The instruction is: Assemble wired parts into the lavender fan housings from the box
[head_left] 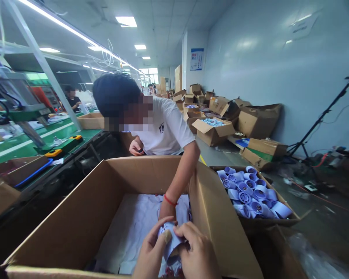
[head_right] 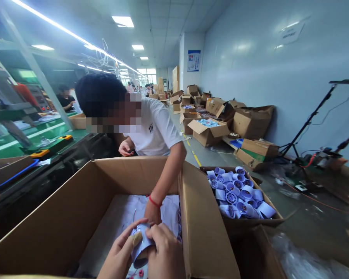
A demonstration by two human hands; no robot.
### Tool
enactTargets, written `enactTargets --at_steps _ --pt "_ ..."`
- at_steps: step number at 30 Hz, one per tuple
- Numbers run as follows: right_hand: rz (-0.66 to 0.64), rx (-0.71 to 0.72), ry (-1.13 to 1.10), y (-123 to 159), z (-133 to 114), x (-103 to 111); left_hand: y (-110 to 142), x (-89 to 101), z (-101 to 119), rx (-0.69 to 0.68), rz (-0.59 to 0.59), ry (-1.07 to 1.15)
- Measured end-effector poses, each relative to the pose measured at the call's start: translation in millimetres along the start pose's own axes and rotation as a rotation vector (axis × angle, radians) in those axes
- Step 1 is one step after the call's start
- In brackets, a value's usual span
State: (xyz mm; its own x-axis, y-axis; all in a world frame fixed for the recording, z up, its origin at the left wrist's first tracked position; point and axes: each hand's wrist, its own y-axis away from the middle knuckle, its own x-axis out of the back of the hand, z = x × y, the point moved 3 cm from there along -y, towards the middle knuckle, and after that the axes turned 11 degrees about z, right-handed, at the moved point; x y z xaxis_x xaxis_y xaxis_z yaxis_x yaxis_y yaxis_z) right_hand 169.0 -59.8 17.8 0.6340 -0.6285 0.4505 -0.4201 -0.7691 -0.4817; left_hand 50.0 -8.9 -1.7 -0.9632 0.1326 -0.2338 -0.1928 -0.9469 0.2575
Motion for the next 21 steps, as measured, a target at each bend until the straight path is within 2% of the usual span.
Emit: enactTargets --at_steps 4,7,13,21 --pt "0.063 -0.045 -0.075 1.4 4.0 -2.8 -3.4 -1.6 -9.3 -0.054 0.065 0.015" --pt "0.074 -0.045 -0.098 2.7 7.7 -2.3 -2.6 -7.1 -11.9 -0.027 0.040 0.019" --pt "0.161 0.120 -0.050 10.6 17.7 3.5 -0.3 -19.3 -10.7 0.048 -0.016 0.007" --pt "0.079 0.019 -0.244 13.4 42.0 6.1 -2.4 -33.2 -17.2 0.012 -0.084 -0.029"
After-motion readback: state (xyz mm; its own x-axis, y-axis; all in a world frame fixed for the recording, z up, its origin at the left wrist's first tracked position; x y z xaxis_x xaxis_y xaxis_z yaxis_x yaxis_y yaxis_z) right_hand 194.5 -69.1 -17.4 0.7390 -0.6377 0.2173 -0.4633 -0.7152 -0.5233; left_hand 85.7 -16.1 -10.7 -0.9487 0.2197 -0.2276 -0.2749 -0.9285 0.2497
